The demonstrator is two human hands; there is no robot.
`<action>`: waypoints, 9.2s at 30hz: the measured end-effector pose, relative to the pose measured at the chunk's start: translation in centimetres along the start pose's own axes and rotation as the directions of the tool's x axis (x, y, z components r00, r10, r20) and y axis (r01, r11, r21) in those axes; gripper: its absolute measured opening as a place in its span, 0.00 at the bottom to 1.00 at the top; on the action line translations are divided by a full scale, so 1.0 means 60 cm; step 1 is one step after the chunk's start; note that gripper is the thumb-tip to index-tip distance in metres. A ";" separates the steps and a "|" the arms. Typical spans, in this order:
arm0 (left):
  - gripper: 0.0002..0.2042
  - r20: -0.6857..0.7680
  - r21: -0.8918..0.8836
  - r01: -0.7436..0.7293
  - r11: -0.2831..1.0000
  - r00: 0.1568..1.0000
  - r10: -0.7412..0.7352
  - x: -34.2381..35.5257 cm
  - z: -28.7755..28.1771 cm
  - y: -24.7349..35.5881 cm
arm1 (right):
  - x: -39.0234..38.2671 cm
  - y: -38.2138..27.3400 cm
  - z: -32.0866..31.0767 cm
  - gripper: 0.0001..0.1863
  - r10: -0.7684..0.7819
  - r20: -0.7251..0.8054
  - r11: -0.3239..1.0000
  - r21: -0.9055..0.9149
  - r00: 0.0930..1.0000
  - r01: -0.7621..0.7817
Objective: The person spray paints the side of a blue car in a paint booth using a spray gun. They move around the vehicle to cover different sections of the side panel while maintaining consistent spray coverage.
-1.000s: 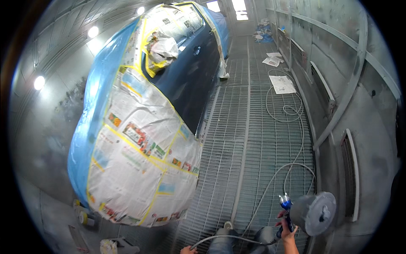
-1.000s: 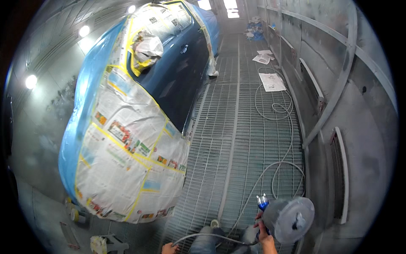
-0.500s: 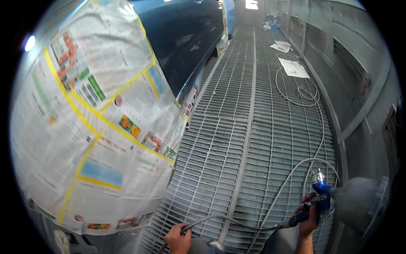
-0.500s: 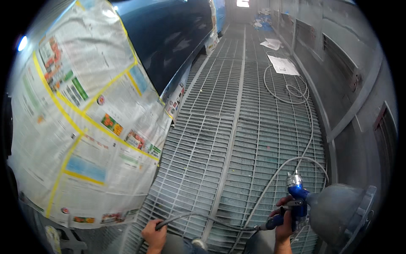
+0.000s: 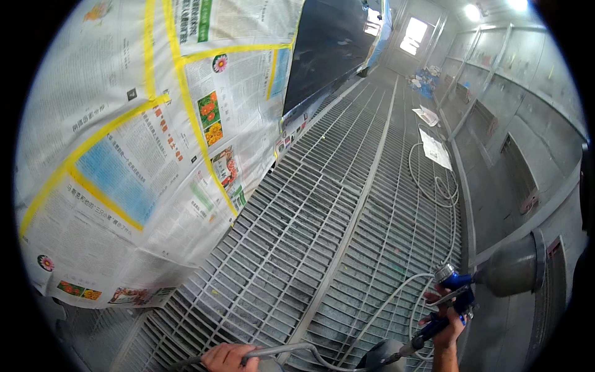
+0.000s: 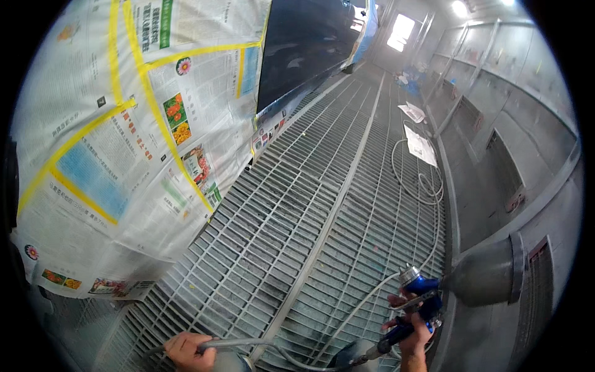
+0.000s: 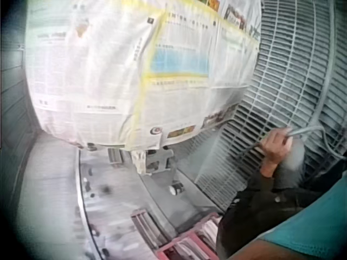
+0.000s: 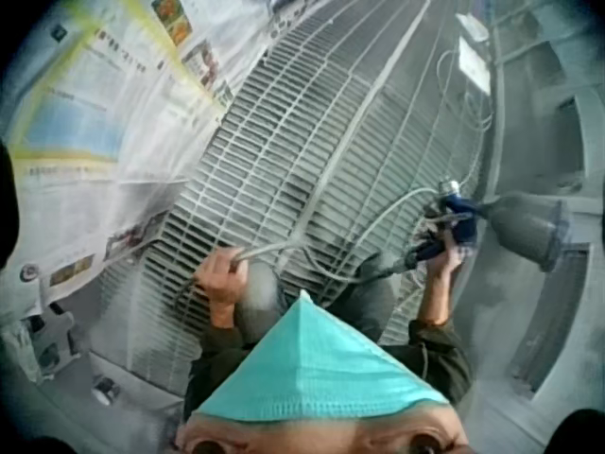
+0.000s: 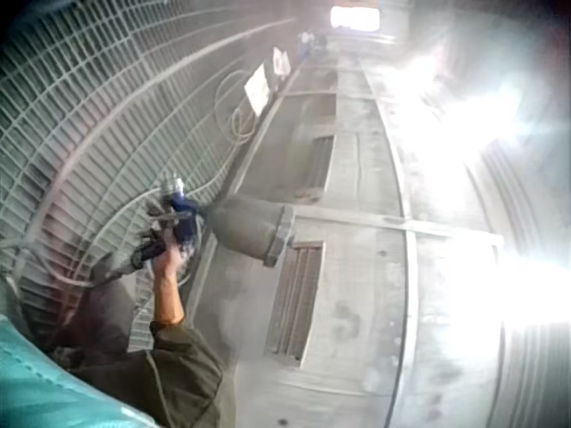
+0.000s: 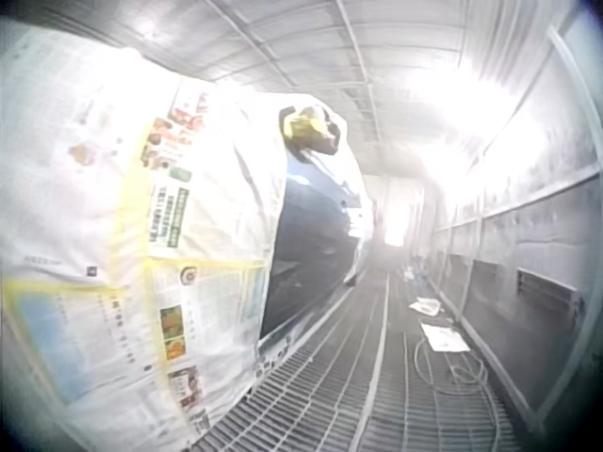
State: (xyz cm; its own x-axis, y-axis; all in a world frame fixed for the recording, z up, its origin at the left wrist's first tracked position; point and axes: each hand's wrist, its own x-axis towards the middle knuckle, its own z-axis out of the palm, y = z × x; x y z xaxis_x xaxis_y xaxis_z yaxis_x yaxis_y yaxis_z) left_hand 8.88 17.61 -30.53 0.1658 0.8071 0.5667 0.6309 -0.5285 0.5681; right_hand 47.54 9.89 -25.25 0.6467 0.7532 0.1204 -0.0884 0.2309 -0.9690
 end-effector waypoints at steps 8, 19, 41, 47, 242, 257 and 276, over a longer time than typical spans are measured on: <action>0.06 -0.038 -0.009 -0.033 0.999 0.999 0.033 -0.017 0.007 -0.078 | 0.033 -0.117 0.054 0.33 0.011 0.165 0.979 -0.203 0.986 0.024; 0.07 -0.182 -0.004 0.018 1.000 0.983 -0.019 -0.001 -0.006 -0.145 | 0.050 -0.067 0.131 0.27 -0.062 0.028 0.971 -0.231 0.998 0.066; 0.03 0.131 0.120 0.529 0.840 0.830 -0.541 0.185 -0.328 0.126 | 0.088 -0.461 0.218 0.29 0.370 0.057 0.892 -0.301 0.927 -0.337; 0.08 0.478 0.138 0.571 0.809 0.677 -0.560 0.202 -0.398 0.242 | 0.101 -0.645 0.255 0.26 0.464 0.288 0.879 -0.268 0.838 -0.395; 0.15 0.523 0.142 0.344 0.928 0.770 -0.365 0.256 0.418 0.161 | 0.455 -0.096 -0.111 0.27 0.572 0.413 0.816 -0.381 0.709 -0.435; 0.17 0.190 -0.064 0.108 0.992 0.977 -0.094 0.189 0.433 0.136 | 0.474 -0.044 -0.020 0.24 0.390 0.527 0.882 -0.448 0.755 -0.142; 0.24 0.610 -0.214 0.239 0.947 0.790 -0.062 0.210 0.448 0.013 | 0.523 -0.043 -0.103 0.15 0.026 0.258 0.967 -0.252 0.966 0.042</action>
State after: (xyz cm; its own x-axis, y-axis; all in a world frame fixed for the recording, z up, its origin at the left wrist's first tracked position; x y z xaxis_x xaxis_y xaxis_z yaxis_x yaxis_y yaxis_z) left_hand 31.84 34.45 -38.98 0.5542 0.8310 0.0486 0.4752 -0.3637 0.8012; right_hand 72.75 29.12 -20.33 0.4269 0.8922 0.1472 0.1320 0.0995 -0.9862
